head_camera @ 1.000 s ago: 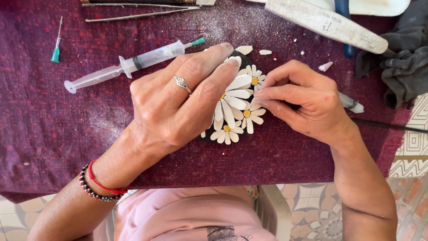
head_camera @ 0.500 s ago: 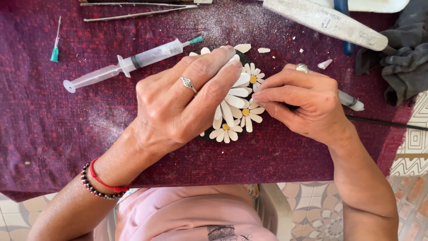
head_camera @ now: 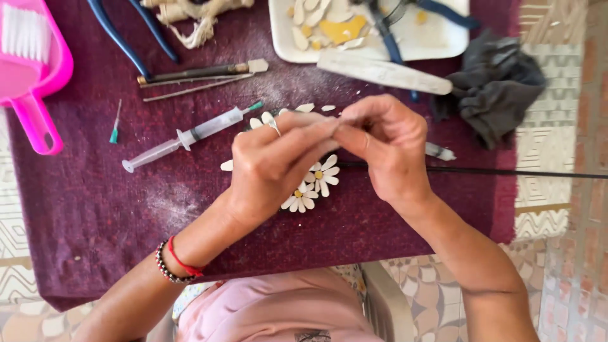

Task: Crafting a decorative daisy flower by filing and gluing small petals onto a base

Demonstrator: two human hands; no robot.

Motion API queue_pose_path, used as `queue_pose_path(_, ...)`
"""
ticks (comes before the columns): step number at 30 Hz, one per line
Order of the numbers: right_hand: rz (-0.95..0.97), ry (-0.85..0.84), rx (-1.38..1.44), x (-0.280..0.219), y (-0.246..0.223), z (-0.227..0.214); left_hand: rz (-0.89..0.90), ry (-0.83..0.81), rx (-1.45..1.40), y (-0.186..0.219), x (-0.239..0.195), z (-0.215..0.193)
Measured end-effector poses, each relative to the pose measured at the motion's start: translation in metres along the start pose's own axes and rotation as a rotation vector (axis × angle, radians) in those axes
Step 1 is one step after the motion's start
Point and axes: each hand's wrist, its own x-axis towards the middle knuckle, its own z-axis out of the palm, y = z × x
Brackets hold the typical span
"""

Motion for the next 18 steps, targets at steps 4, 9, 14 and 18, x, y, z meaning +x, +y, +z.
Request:
queue_pose_path(4,0.039,-0.106,0.264,0.017,-0.02,-0.01,0.022,0.03,-0.046,-0.002,0.03,-0.001)
queue_pose_path(9,0.045,-0.011,-0.078,0.035,-0.054,-0.017,-0.189,0.157,-0.269,-0.012,0.06,0.005)
queue_pose_path(14,0.01,-0.228,-0.613,0.037,-0.069,-0.065,-0.51,0.294,-0.755,-0.034,0.064,0.016)
queue_pose_path(18,-0.285,-0.18,-1.355,0.04,-0.043,-0.098,-0.637,0.313,-0.801,-0.054,0.062,0.007)
